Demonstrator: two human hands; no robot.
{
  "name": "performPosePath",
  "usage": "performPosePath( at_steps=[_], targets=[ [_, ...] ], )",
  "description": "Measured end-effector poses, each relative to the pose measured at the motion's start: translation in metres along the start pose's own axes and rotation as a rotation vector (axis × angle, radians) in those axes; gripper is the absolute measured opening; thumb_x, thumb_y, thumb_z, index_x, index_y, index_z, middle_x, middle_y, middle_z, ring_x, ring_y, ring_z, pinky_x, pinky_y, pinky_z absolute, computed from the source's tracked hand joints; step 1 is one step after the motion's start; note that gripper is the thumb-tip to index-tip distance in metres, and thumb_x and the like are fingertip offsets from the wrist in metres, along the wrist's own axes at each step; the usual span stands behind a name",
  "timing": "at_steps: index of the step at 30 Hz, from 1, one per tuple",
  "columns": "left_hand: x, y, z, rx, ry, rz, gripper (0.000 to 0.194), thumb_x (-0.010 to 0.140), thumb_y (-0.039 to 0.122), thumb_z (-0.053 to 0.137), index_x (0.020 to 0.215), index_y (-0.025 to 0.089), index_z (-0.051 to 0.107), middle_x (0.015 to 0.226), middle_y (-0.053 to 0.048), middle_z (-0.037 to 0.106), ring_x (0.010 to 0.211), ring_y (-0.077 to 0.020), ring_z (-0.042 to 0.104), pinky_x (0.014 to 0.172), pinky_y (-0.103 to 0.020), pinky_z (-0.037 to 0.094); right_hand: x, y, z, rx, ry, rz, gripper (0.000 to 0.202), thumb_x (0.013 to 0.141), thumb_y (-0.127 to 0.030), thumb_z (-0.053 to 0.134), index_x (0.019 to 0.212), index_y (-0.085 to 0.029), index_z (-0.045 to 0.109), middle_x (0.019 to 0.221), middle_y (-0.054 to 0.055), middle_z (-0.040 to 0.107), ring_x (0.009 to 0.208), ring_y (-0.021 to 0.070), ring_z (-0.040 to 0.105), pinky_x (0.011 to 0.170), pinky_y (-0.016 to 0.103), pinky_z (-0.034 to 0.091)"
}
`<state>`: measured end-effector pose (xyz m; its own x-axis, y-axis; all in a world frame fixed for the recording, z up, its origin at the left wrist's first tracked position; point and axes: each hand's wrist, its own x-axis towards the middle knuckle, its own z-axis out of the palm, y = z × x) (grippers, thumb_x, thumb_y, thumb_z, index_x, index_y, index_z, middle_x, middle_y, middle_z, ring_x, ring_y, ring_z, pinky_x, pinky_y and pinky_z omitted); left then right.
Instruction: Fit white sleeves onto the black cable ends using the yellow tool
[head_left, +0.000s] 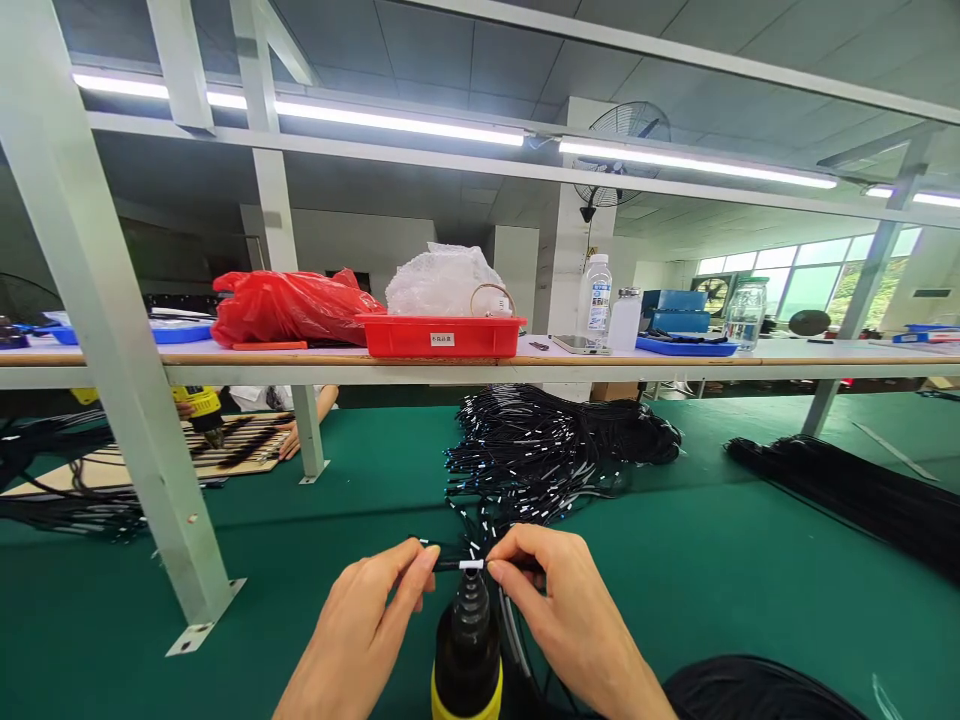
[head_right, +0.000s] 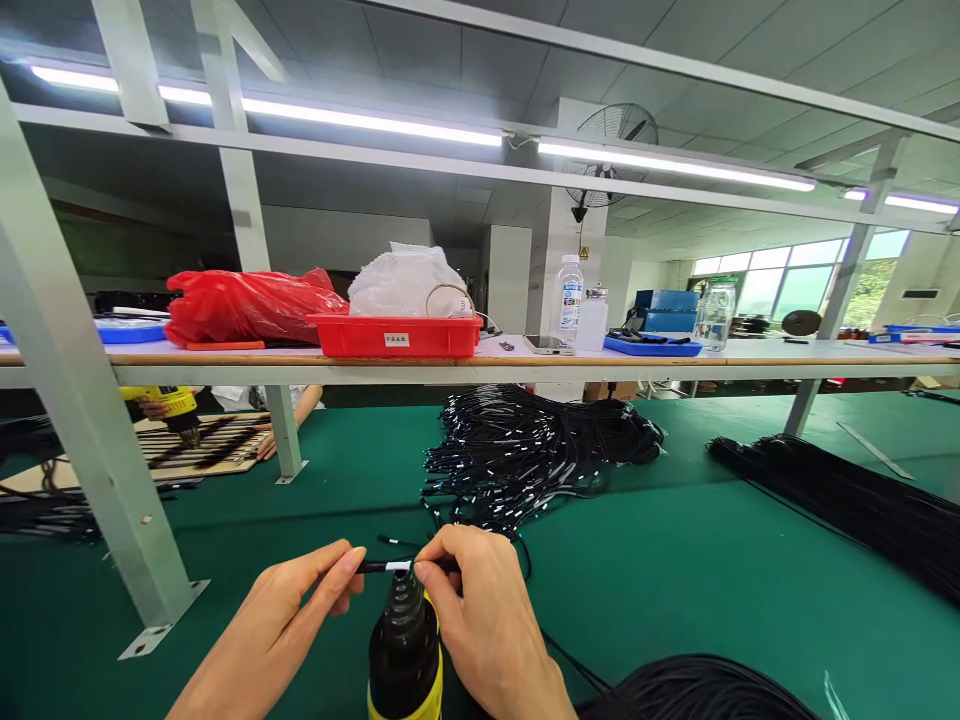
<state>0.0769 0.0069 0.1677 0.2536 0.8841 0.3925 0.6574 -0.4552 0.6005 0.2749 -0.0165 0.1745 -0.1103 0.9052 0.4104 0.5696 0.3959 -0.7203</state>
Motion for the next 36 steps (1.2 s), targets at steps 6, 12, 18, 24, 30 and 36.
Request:
performPosePath(
  at_steps=[6,12,18,24,30,36],
  targets=[
    [-0.002,0.000,-0.001,-0.026,-0.058,-0.044,0.041,0.098,0.052,0.034,0.072,0.024,0.051,0.071,0.003,0.058,0.068,-0.0170,0.054,0.064,-0.023,0.042,0.002,0.002,0.002,0.010,0.008,0.016,0.019,0.088,-0.014,0.055,0.077,-0.020,0.069,0.075,-0.001,0.066,0.072,0.0157,0.056,0.065,0.025,0.038],
    [-0.003,0.005,-0.003,-0.035,0.017,-0.035,0.032,0.094,0.050,0.043,0.084,0.025,0.061,0.080,0.001,0.066,0.075,-0.0193,0.060,0.063,-0.023,0.046,0.004,0.006,0.003,0.054,0.019,0.030,0.017,0.084,-0.012,0.058,0.074,-0.020,0.068,0.074,-0.001,0.067,0.072,0.0156,0.058,0.065,0.025,0.040],
    [-0.003,0.002,-0.002,-0.075,0.002,-0.060,0.024,0.092,0.047,0.047,0.089,0.028,0.062,0.091,0.001,0.068,0.089,-0.0213,0.061,0.077,-0.026,0.046,0.002,0.010,0.001,0.063,0.033,0.042,0.014,0.084,-0.014,0.061,0.078,-0.022,0.071,0.080,0.000,0.069,0.077,0.0173,0.061,0.068,0.026,0.043],
    [-0.003,0.004,-0.002,-0.116,-0.082,-0.112,0.037,0.093,0.057,0.040,0.080,0.025,0.055,0.072,0.004,0.057,0.070,-0.0170,0.053,0.061,-0.023,0.039,-0.001,0.011,-0.002,0.005,0.028,0.010,0.018,0.089,-0.019,0.057,0.076,-0.021,0.069,0.078,0.000,0.069,0.076,0.0177,0.060,0.067,0.026,0.041],
    [-0.001,0.005,-0.001,-0.179,-0.072,-0.125,0.044,0.092,0.060,0.040,0.072,0.023,0.052,0.064,0.005,0.052,0.064,-0.0157,0.050,0.060,-0.024,0.037,0.001,0.007,-0.001,0.028,0.052,0.003,0.017,0.086,-0.014,0.058,0.074,-0.020,0.068,0.075,0.000,0.068,0.072,0.0165,0.060,0.066,0.026,0.041],
    [0.001,0.003,-0.003,-0.186,-0.054,-0.132,0.033,0.089,0.055,0.050,0.085,0.025,0.062,0.076,0.003,0.063,0.076,-0.0186,0.058,0.066,-0.025,0.041,0.002,0.009,0.001,0.051,0.082,-0.002,0.015,0.083,-0.011,0.060,0.075,-0.020,0.069,0.076,0.000,0.068,0.074,0.0167,0.061,0.068,0.027,0.042]
  ],
)
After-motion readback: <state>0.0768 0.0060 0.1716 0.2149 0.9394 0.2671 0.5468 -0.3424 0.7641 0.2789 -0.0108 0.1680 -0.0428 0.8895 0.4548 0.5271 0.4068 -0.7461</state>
